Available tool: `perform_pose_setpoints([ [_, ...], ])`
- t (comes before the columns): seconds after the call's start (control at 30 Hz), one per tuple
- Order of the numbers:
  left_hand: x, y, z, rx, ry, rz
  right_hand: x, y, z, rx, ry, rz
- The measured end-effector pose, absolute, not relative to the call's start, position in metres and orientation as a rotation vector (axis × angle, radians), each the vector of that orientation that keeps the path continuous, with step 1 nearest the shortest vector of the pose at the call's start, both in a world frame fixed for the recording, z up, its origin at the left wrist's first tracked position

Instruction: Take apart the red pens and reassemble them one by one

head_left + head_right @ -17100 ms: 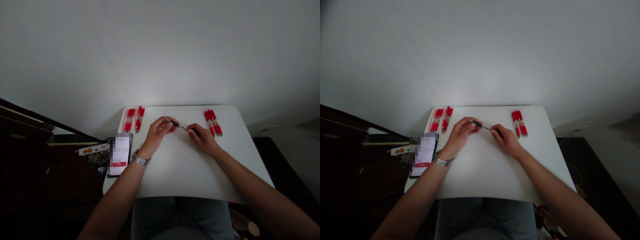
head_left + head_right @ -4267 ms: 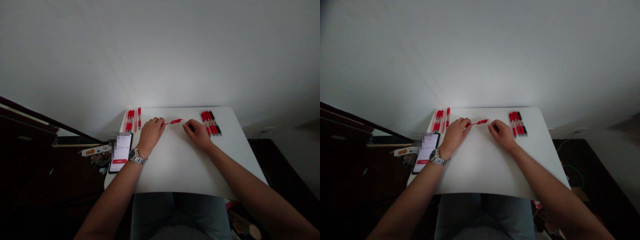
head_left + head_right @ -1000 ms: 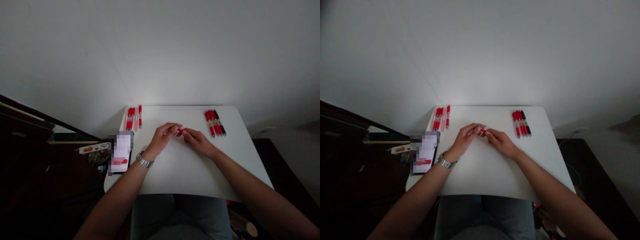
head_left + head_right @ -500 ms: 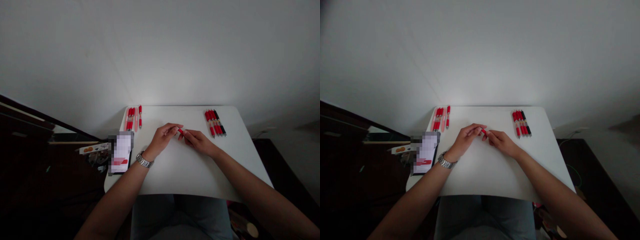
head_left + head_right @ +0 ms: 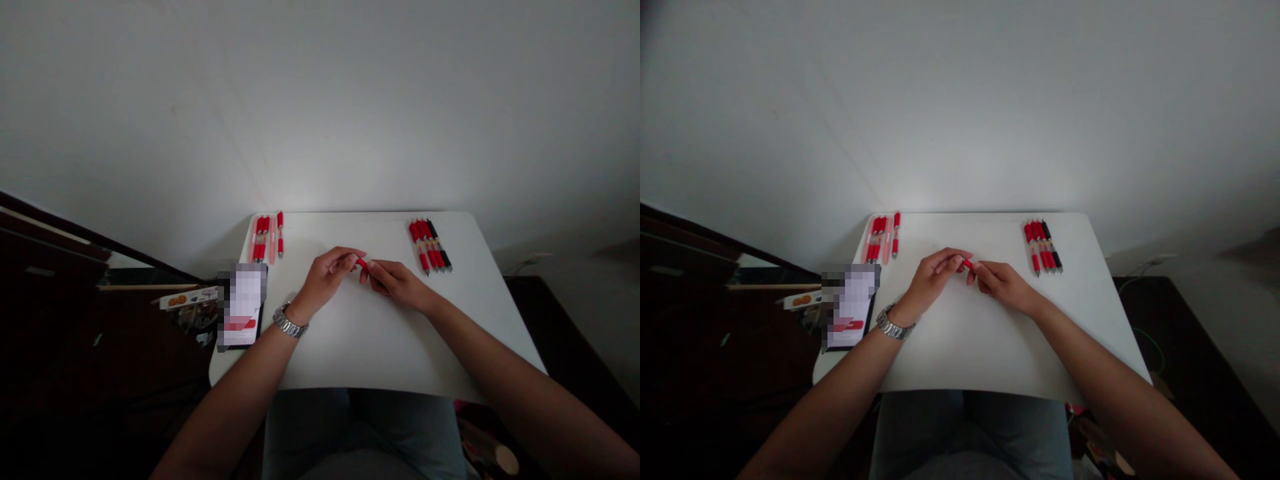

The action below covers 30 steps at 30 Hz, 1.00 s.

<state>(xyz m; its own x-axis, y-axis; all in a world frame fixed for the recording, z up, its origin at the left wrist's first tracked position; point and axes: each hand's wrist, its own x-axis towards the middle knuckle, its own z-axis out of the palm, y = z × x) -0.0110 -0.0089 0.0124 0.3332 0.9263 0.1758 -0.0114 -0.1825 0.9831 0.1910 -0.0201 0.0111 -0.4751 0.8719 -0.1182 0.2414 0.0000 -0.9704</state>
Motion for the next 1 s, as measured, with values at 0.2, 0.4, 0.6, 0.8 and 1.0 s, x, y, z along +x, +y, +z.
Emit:
perform_pose_setpoints([
  [0.2, -0.0119, -0.0084, 0.0071, 1.684, 0.981, 1.111, 0.1898, -0.0218, 0.0163, -1.141, -1.711, 1.567],
  [0.4, -0.0145, -0.0129, 0.0126, 1.846, 1.037, 1.014, 0.1907, -0.0231, 0.0200, -1.143, -1.788, 1.537],
  [0.6, -0.0150, -0.0127, 0.0127, 1.938, 1.040, 0.958, 0.1928, -0.0235, 0.0176, -1.105, -1.860, 1.515],
  [0.8, -0.0141, -0.0103, 0.0113, 1.965, 1.054, 0.974, 0.1935, -0.0228, 0.0181, -1.145, -2.043, 1.254],
  [1.0, -0.0135, -0.0105, 0.0091, 1.907, 1.083, 0.964, 0.1914, -0.0233, 0.0190, -1.157, -2.184, 0.972],
])
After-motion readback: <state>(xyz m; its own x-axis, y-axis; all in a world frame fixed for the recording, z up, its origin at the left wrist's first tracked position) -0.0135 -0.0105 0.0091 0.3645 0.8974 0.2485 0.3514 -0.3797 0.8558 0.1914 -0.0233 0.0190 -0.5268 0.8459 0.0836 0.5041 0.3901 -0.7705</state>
